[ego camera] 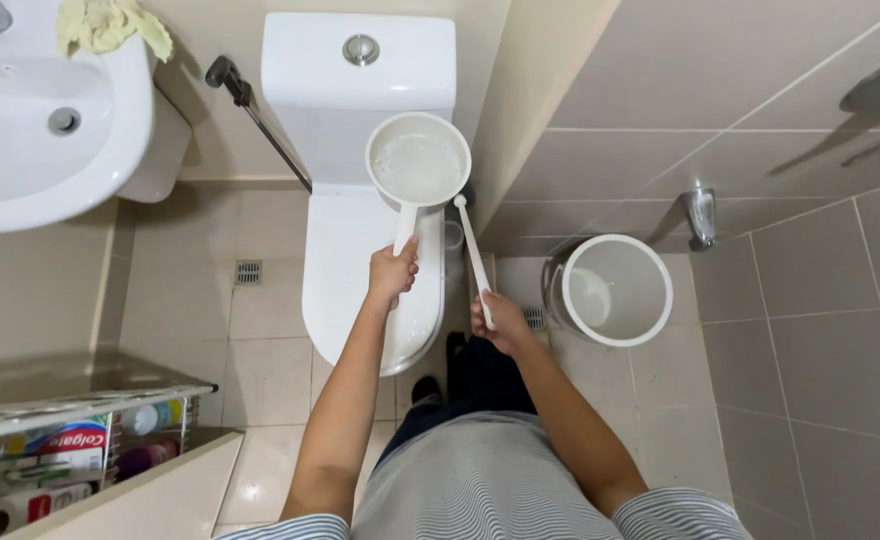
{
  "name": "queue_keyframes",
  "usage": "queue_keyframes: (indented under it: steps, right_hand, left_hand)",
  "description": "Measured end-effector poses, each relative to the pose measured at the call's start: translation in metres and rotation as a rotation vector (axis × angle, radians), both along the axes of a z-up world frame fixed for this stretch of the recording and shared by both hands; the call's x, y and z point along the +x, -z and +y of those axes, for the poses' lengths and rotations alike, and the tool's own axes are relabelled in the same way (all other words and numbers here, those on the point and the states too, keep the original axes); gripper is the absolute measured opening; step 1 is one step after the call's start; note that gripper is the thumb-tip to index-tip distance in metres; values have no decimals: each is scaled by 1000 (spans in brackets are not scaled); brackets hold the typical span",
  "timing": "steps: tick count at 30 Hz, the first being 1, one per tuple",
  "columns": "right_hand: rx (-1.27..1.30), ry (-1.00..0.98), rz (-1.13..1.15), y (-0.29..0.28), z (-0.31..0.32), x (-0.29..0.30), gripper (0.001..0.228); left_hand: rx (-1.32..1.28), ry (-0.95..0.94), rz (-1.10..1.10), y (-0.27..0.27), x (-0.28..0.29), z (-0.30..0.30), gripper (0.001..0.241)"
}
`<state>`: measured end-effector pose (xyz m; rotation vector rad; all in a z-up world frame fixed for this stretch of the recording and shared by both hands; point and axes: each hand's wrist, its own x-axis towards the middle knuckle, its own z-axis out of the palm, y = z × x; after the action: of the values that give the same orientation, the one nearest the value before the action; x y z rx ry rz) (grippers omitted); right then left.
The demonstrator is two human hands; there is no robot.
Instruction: Clean the toilet bowl using a brush, water scoop, and bidet sprayer.
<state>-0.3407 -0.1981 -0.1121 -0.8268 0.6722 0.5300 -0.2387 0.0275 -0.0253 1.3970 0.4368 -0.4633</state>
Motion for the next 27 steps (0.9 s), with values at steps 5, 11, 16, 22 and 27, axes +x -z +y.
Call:
queue_keyframes:
  steps: [5,11,16,22,27]
  right_hand:
    - [54,19,28,0,-1,-24,19]
    - [-41,-39,57,20,-10,-27,15]
    - [-191,-109,-4,11,-29,-13,14]
    - [-316,-230,-24,-7,-65,15,18]
    - [-416,-348,-4,-16,-95,35,17]
  left_hand:
    - [62,3,-14,11,-38,5,41]
    - [163,-8,-21,35,-53,-8,44]
    - [240,-27,2,45,-47,-30,43]
    - [333,-120,5,84,-26,-72,45]
    - [540,-134,18,111,-6,-103,51]
